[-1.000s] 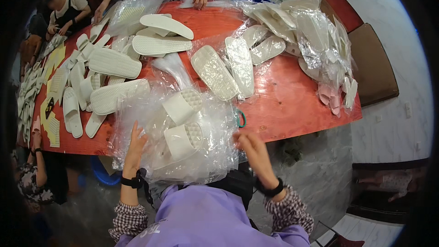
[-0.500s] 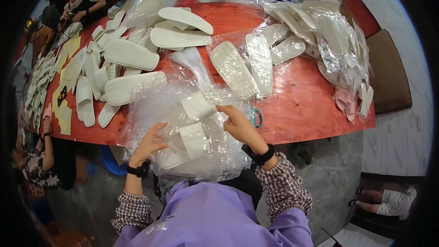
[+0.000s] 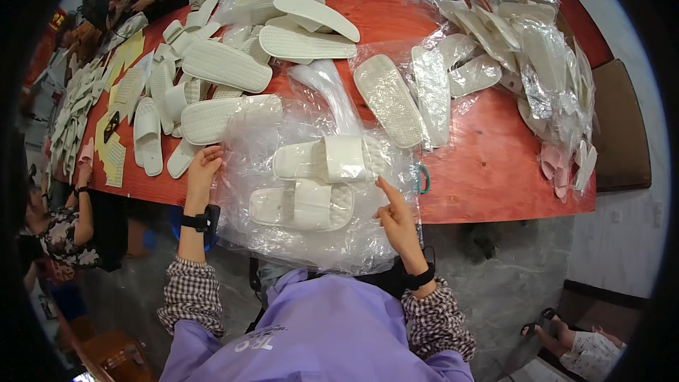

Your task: Packing white slippers into clear plastic bags at a manufacturing table.

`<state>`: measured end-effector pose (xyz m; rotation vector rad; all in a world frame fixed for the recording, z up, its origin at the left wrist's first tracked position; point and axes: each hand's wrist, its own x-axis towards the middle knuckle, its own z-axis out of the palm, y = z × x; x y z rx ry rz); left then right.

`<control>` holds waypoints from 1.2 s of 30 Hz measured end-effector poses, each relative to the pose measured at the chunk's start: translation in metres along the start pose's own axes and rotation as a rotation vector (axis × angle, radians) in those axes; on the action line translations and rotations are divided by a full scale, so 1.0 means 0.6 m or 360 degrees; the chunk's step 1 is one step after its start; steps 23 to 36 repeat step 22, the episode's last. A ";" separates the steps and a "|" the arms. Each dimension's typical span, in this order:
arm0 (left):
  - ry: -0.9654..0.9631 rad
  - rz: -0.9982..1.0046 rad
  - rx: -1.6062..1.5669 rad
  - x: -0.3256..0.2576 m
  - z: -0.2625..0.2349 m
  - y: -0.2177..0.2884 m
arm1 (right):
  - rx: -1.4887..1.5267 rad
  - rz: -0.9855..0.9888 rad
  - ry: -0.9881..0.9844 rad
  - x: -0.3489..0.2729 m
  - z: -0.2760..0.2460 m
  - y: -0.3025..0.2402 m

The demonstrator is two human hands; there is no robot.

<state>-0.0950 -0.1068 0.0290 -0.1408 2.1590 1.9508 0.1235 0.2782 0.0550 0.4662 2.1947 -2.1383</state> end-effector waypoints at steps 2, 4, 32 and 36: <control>0.0012 0.0091 0.0055 -0.020 0.018 0.008 | -0.0139 -0.0050 0.0001 -0.001 -0.013 0.011; 0.0441 0.0930 0.1066 -0.053 0.045 0.045 | -0.0122 -0.0013 0.0003 -0.001 -0.021 0.015; -0.1516 -0.0091 0.1956 -0.009 0.123 0.027 | -0.0430 -0.0048 0.0033 0.012 0.013 0.023; -0.1516 -0.0091 0.1956 -0.009 0.123 0.027 | -0.0430 -0.0048 0.0033 0.012 0.013 0.023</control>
